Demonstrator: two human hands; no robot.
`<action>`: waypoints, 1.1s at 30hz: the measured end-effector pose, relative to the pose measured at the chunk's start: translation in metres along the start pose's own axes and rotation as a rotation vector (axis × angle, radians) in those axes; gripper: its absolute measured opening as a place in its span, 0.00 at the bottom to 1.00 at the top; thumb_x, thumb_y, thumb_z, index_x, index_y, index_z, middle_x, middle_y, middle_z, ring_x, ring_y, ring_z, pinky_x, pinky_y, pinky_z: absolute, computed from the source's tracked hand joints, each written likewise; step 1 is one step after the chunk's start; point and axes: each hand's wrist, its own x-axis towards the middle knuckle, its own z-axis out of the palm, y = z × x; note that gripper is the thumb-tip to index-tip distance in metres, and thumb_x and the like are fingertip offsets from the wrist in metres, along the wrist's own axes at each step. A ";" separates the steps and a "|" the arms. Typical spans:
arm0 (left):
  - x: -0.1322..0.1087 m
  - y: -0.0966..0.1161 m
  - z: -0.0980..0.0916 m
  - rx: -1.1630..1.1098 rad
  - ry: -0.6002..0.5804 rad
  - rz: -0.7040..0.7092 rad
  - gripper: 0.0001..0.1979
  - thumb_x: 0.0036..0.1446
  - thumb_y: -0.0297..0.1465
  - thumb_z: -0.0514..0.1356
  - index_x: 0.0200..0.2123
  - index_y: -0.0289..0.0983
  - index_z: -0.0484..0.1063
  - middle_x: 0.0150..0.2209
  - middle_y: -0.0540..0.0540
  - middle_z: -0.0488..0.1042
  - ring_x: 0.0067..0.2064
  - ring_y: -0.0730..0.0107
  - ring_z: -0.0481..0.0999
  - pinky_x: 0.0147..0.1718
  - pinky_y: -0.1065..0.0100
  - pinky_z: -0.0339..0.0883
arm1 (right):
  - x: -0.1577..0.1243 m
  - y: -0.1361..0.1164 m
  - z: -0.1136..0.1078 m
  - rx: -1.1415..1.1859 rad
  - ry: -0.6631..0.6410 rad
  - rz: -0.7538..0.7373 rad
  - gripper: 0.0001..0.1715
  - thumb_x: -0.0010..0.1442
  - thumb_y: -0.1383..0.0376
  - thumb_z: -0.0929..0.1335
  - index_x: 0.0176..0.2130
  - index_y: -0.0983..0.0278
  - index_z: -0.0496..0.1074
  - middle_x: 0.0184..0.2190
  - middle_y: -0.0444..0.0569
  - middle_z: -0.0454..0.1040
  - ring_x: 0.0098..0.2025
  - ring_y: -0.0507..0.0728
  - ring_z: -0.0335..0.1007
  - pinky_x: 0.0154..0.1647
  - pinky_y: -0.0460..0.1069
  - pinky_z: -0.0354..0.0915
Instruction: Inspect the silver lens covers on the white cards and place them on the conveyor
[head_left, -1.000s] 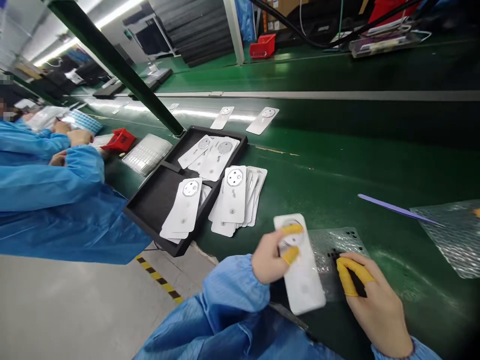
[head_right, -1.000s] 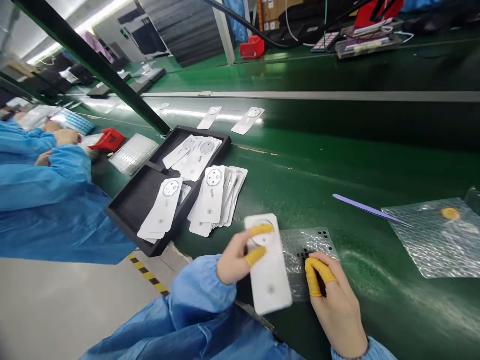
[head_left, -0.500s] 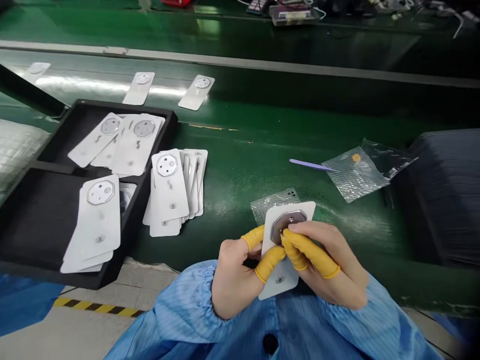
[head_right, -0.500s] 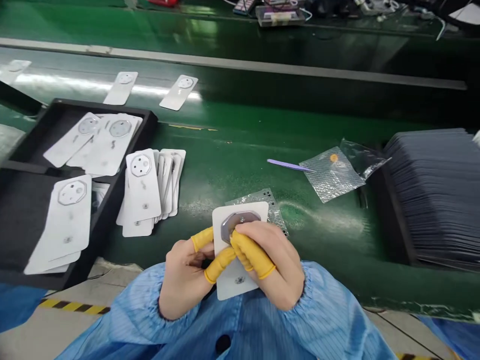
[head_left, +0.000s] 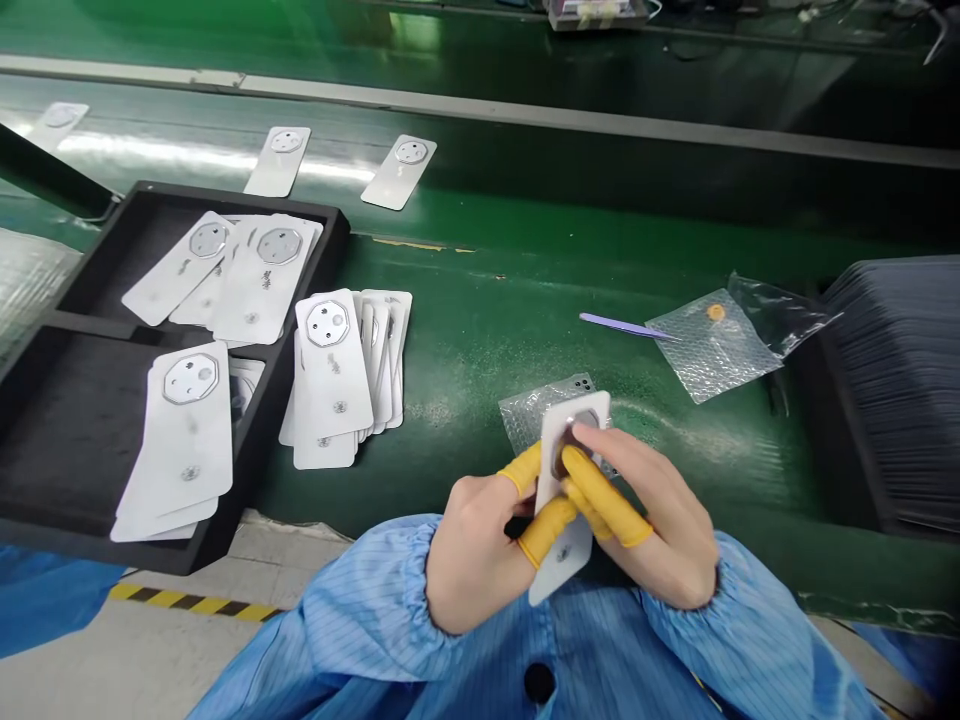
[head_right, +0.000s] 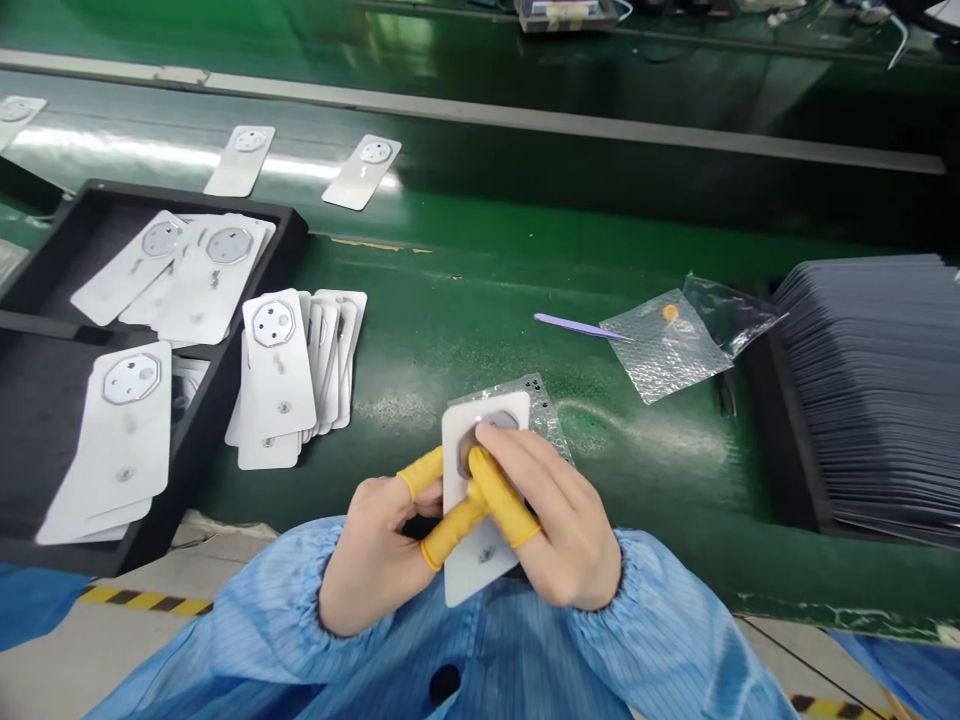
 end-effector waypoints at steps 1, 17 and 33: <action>0.001 0.000 -0.001 -0.066 -0.039 -0.043 0.03 0.55 0.25 0.60 0.33 0.32 0.75 0.28 0.46 0.79 0.26 0.70 0.78 0.25 0.74 0.73 | 0.001 0.000 0.001 -0.032 -0.021 -0.043 0.29 0.60 0.72 0.63 0.60 0.64 0.60 0.58 0.56 0.67 0.59 0.63 0.65 0.54 0.59 0.70; 0.006 -0.018 0.004 -0.549 -0.175 -0.365 0.15 0.53 0.28 0.63 0.45 0.32 0.70 0.32 0.42 0.79 0.32 0.63 0.80 0.33 0.66 0.75 | -0.014 0.009 0.024 0.189 0.014 0.038 0.29 0.57 0.71 0.67 0.58 0.68 0.63 0.66 0.60 0.52 0.66 0.67 0.52 0.60 0.65 0.64; 0.016 -0.016 0.000 -0.537 0.092 -0.375 0.19 0.48 0.44 0.66 0.24 0.31 0.75 0.18 0.46 0.72 0.19 0.73 0.68 0.17 0.73 0.63 | -0.010 -0.019 0.023 0.845 0.284 0.705 0.26 0.57 0.67 0.70 0.55 0.57 0.68 0.40 0.48 0.80 0.36 0.59 0.80 0.36 0.53 0.79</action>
